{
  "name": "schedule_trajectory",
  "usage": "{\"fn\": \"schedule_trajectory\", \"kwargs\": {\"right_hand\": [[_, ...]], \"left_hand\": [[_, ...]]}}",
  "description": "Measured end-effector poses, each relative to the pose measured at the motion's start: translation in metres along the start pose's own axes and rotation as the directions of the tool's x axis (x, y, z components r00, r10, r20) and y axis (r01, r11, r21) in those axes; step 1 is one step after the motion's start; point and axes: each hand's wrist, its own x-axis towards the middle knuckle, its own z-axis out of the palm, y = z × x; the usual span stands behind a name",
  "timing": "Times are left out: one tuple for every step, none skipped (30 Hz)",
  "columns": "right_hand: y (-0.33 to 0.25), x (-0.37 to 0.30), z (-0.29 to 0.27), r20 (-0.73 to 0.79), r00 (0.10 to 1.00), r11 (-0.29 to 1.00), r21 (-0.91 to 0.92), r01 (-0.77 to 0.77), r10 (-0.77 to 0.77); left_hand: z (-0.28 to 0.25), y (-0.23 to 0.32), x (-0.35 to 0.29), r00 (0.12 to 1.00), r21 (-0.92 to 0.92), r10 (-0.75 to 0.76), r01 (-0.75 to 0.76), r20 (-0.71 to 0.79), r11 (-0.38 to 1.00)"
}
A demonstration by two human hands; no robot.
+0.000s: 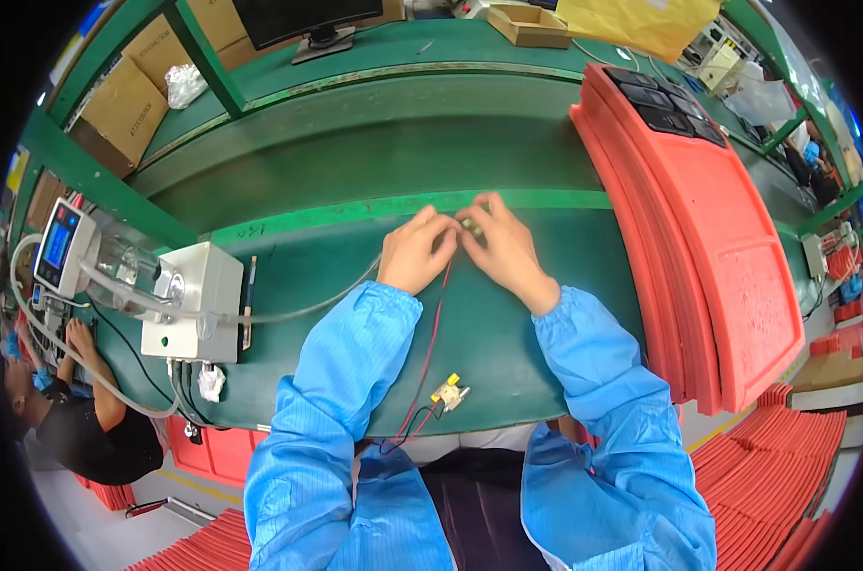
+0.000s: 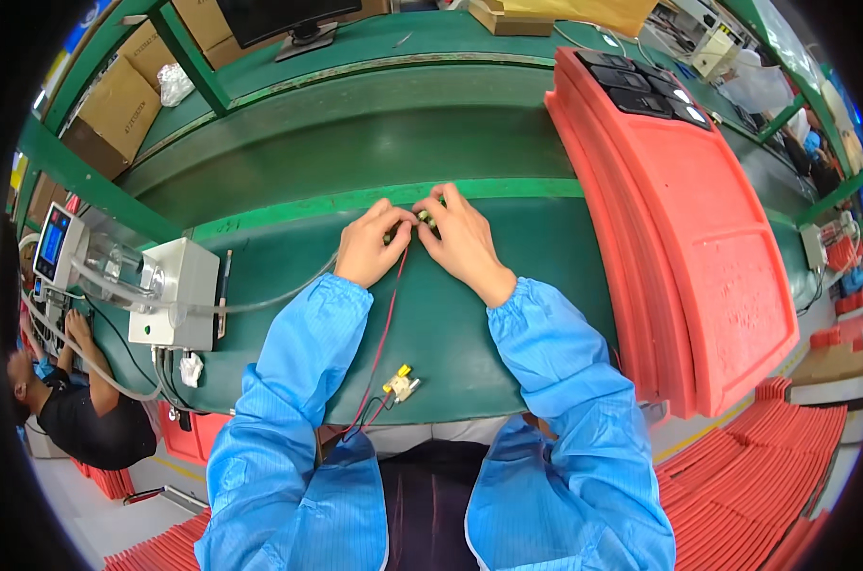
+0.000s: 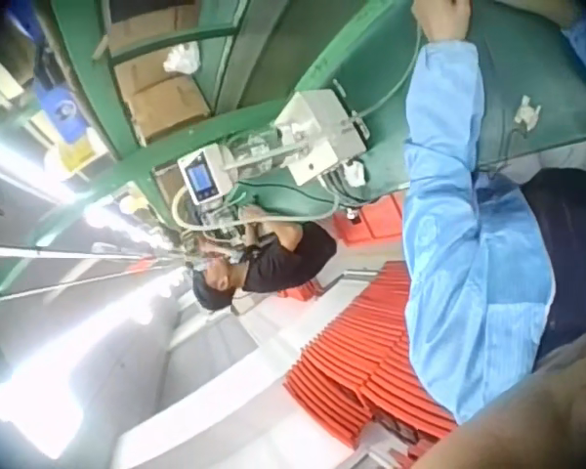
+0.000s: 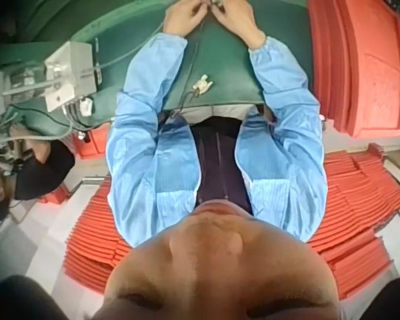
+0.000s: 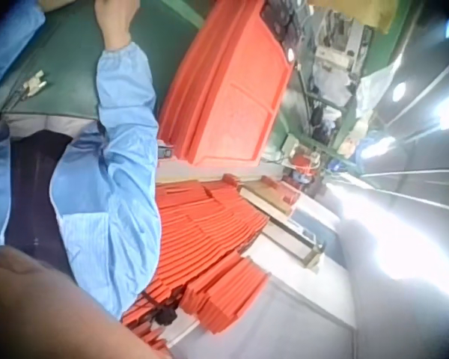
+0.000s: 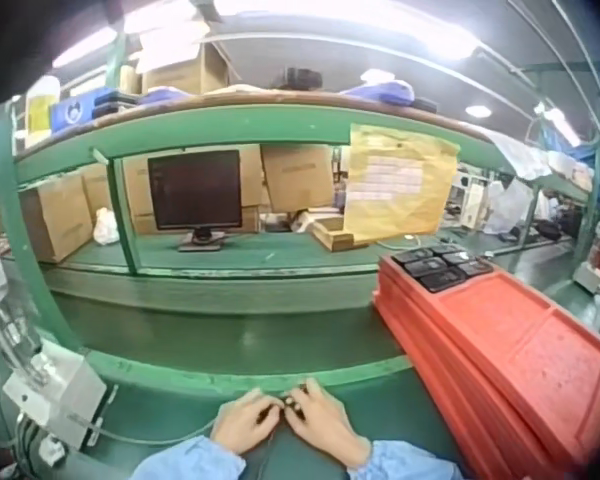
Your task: The worker is connecting wires to small electronic components and placing them into organized trays at a testing station.
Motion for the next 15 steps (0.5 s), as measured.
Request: {"fn": "schedule_trajectory", "kwargs": {"right_hand": [[0.008, 0.001, 0.005, -0.003, 1.000, 0.999, -0.027, 0.030, -0.030], [0.016, 0.001, 0.011, -0.006, 0.998, 0.997, -0.052, 0.061, -0.061], [0.024, 0.000, 0.017, -0.002, 0.998, 0.997, -0.056, 0.061, -0.061], [0.029, -0.002, 0.024, -0.010, 0.997, 0.994, -0.072, 0.082, -0.083], [0.033, -0.005, 0.031, -0.017, 0.994, 0.991, -0.087, 0.103, -0.105], [0.037, -0.009, 0.037, -0.026, 0.991, 0.987, -0.102, 0.124, -0.128], [0.041, -0.013, 0.042, -0.026, 0.992, 0.987, -0.104, 0.122, -0.125], [0.043, -0.017, 0.046, -0.024, 0.992, 0.988, -0.094, 0.124, -0.127], [0.040, -0.014, 0.043, -0.020, 0.992, 0.989, -0.080, 0.126, -0.128], [0.037, -0.011, 0.038, -0.015, 0.991, 0.989, -0.067, 0.129, -0.130], [0.035, -0.007, 0.033, -0.014, 0.992, 0.990, -0.066, 0.128, -0.129], [0.034, -0.003, 0.028, -0.012, 0.991, 0.989, -0.067, 0.131, -0.132], [0.033, 0.001, 0.022, -0.011, 0.991, 0.989, -0.068, 0.135, -0.136], [0.030, 0.003, 0.019, -0.013, 0.990, 0.988, -0.072, 0.139, -0.141], [0.027, 0.005, 0.016, -0.015, 0.990, 0.987, -0.077, 0.140, -0.142]], "left_hand": [[0.006, -0.008, 0.003, 1.000, 0.048, 0.010, -0.011, 0.020, 0.999], [0.011, -0.016, 0.005, 1.000, 0.042, 0.008, -0.009, 0.019, 0.999], [0.016, -0.025, 0.006, 0.999, 0.030, 0.017, -0.018, 0.035, 0.999], [0.019, -0.034, 0.006, 0.998, 0.018, 0.025, -0.026, 0.054, 1.000], [0.023, -0.041, 0.004, 0.997, 0.006, 0.034, -0.035, 0.072, 0.999], [0.027, -0.048, 0.001, 0.997, 0.004, 0.033, -0.034, 0.074, 0.999], [0.030, -0.053, -0.003, 0.997, -0.008, 0.023, -0.022, 0.075, 1.000], [0.033, -0.057, -0.006, 0.997, -0.020, 0.013, -0.012, 0.077, 1.000], [0.030, -0.054, -0.003, 0.997, -0.029, -0.002, 0.004, 0.078, 1.000], [0.027, -0.050, 0.001, 0.997, -0.028, -0.004, 0.007, 0.079, 1.000], [0.025, -0.046, 0.005, 0.997, -0.030, -0.007, 0.009, 0.080, 1.000], [0.022, -0.041, 0.009, 0.997, -0.032, -0.008, 0.011, 0.081, 0.999], [0.020, -0.037, 0.013, 0.997, -0.034, -0.010, 0.013, 0.081, 0.999], [0.017, -0.033, 0.015, 0.997, -0.036, -0.006, 0.009, 0.081, 0.999], [0.014, -0.030, 0.018, 0.997, -0.041, 0.004, -0.001, 0.076, 0.999]]}}
